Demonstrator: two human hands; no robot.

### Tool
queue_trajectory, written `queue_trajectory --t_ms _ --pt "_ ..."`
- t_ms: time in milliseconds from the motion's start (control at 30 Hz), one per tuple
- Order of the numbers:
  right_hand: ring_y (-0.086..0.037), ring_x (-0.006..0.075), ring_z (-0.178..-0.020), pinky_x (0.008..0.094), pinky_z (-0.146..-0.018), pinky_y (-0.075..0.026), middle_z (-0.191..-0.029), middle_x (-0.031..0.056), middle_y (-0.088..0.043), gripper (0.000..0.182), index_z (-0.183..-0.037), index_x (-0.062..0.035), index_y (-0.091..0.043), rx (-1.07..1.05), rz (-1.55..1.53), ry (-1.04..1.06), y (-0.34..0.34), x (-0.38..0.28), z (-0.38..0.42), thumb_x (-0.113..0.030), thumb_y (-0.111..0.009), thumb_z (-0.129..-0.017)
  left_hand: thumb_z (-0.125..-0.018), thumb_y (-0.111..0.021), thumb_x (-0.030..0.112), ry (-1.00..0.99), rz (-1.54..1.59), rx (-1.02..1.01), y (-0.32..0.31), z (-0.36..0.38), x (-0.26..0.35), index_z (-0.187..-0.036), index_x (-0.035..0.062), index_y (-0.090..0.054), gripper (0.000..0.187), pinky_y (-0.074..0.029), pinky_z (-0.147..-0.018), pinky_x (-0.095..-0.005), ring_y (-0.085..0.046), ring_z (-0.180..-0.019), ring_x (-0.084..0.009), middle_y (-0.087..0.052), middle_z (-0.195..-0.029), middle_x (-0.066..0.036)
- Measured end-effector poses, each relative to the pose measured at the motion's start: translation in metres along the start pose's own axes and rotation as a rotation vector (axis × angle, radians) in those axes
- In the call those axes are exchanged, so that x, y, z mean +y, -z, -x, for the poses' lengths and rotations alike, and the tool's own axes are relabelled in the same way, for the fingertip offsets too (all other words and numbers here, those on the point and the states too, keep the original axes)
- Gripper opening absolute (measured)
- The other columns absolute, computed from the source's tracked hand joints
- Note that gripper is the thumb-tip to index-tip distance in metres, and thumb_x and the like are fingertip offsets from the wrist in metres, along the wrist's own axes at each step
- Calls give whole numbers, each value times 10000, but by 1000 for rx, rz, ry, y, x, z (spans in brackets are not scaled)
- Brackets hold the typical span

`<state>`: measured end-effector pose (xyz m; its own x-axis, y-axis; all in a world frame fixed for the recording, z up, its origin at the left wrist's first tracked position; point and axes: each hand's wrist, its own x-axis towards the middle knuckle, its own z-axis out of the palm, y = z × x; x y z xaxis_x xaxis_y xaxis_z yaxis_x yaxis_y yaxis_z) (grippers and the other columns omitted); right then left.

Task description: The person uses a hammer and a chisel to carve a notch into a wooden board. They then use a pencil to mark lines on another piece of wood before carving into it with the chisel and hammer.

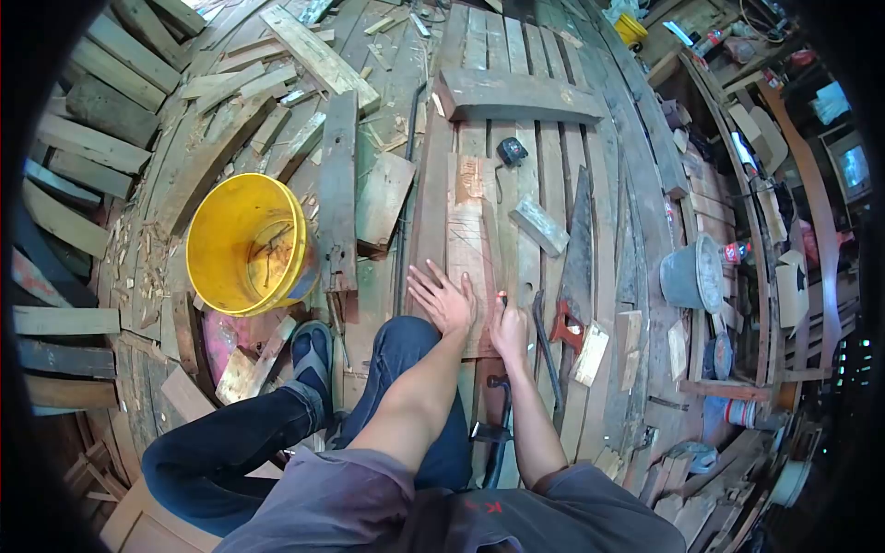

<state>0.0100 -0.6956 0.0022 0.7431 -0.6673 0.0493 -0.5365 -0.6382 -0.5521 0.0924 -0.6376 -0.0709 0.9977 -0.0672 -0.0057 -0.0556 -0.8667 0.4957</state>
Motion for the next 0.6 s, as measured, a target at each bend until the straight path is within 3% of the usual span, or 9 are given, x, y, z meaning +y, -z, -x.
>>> queue_trajectory --t_ms 100,267,467,600 --pt "-649 496 -791 560 -660 -502 -831 332 -647 315 -979 82 -589 -68 155 -94 10 -17 -17 -214 -486 -1004 -967 -419 533 33 -107 -15 2 -1 6 -1556 30 -206 803 -73 -1165 -642 -120 -1466 -486 -95 -1604 -291" --pt "-650 496 -706 572 -587 -506 -726 326 -635 332 -1031 77 -558 -121 208 -79 -13 -16 -40 -245 -486 -1002 -960 -405 546 79 -111 -61 -1 -4 8 -1565 80 -222 786 -146 -1099 -720 -158 -1457 -489 -111 -1614 -269" --pt "-652 518 -825 578 -664 -524 -834 359 -644 355 -1118 74 -478 -310 146 -184 -25 -32 -81 -260 -481 -999 -960 -395 560 86 -214 -81 -5 -4 9 -1565 78 -220 793 -231 -1077 -700 -235 -1427 -492 -117 -1615 -260" --pt "-650 523 -845 582 -679 -527 -844 371 -639 358 -1145 57 -465 -407 214 -244 -4 -21 -47 -272 -466 -1003 -963 -387 560 82 -224 -91 0 -7 11 -1566 83 -223 786 -243 -1077 -695 -248 -1422 -491 -121 -1615 -261"
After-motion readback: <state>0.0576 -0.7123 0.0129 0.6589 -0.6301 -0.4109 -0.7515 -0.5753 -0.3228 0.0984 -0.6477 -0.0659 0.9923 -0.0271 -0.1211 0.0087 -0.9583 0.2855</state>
